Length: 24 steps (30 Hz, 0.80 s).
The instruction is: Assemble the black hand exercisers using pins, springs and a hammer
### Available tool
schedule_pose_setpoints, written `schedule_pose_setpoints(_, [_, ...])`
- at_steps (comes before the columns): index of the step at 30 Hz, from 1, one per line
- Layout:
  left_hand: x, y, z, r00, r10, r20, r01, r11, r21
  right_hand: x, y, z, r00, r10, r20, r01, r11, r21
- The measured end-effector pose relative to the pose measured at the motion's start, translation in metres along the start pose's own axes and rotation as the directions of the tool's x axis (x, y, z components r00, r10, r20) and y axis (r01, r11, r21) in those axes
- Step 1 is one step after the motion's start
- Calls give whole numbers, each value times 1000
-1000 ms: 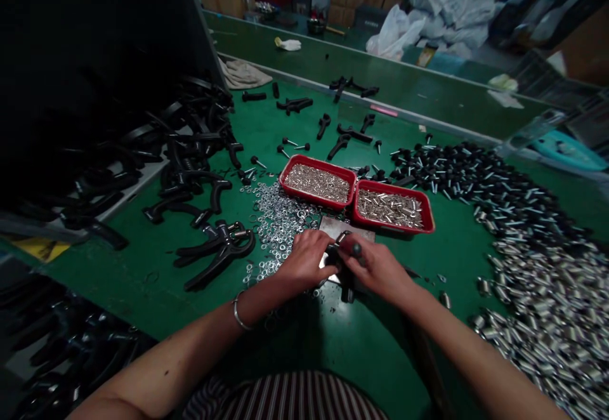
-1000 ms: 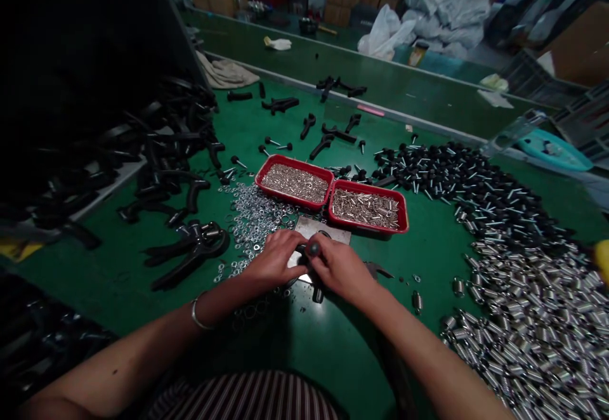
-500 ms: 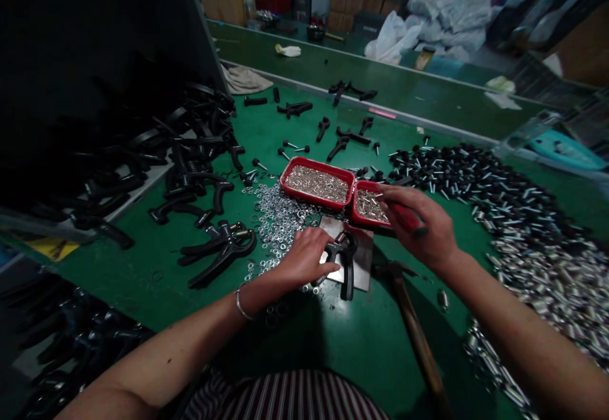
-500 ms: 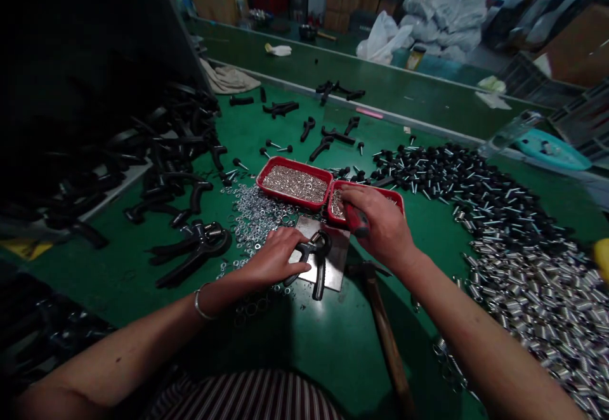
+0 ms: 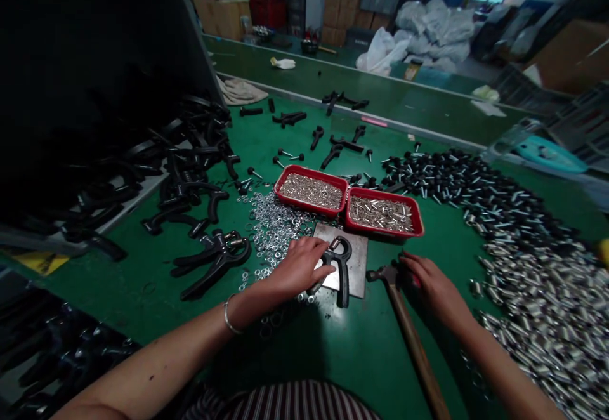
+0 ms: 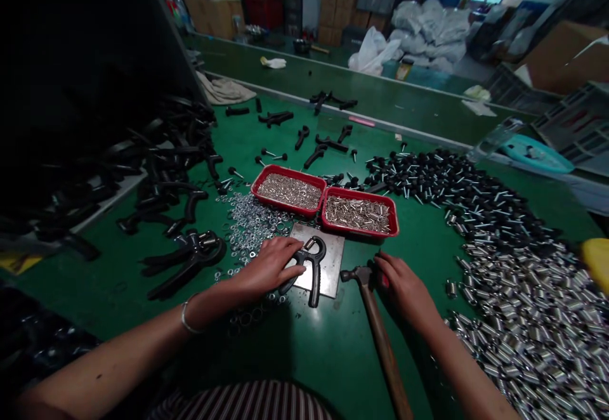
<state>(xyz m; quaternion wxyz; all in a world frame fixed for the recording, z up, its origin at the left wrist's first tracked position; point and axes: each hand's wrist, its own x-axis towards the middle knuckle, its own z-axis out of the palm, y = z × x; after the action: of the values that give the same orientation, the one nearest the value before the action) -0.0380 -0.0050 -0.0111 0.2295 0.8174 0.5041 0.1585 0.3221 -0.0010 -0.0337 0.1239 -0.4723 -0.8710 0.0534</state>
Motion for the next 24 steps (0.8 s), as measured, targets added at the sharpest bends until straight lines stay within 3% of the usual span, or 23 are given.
schedule_pose_setpoints(4, [12, -10, -20, 995, 23, -97, -22, 1000, 17, 12, -2, -10, 995, -56, 82, 63, 994, -87])
schedule_pose_setpoints(7, [42, -32, -46, 971, 31, -235, 2, 990, 140, 36, -24, -24, 1000, -26, 6, 26, 998, -55])
schedule_pose_setpoints(9, [73, -51, -63, 962, 25, -273, 52, 962, 268, 65, -46, -31, 997, 1, -78, -1, 1000, 6])
schedule_pose_setpoints(14, [134, -81, -86, 986, -107, -126, 154, 873, 463, 181, -88, -25, 995, -88, -52, 83, 993, -85])
schedule_pose_setpoints(17, [138, -86, -87, 988, -92, -121, 139, 868, 477, 241, -92, -10, 990, -123, 62, 131, 980, -146])
schedule_pose_setpoints(19, [133, -88, -86, 988, -89, -130, 141, 867, 479, 263, -91, 1, 986, -136, 101, 150, 978, -148])
schedule_pose_setpoints(24, [126, -96, -82, 981, -112, -160, 171, 885, 432, 270, -85, 18, 986, -130, 107, 145, 977, -155])
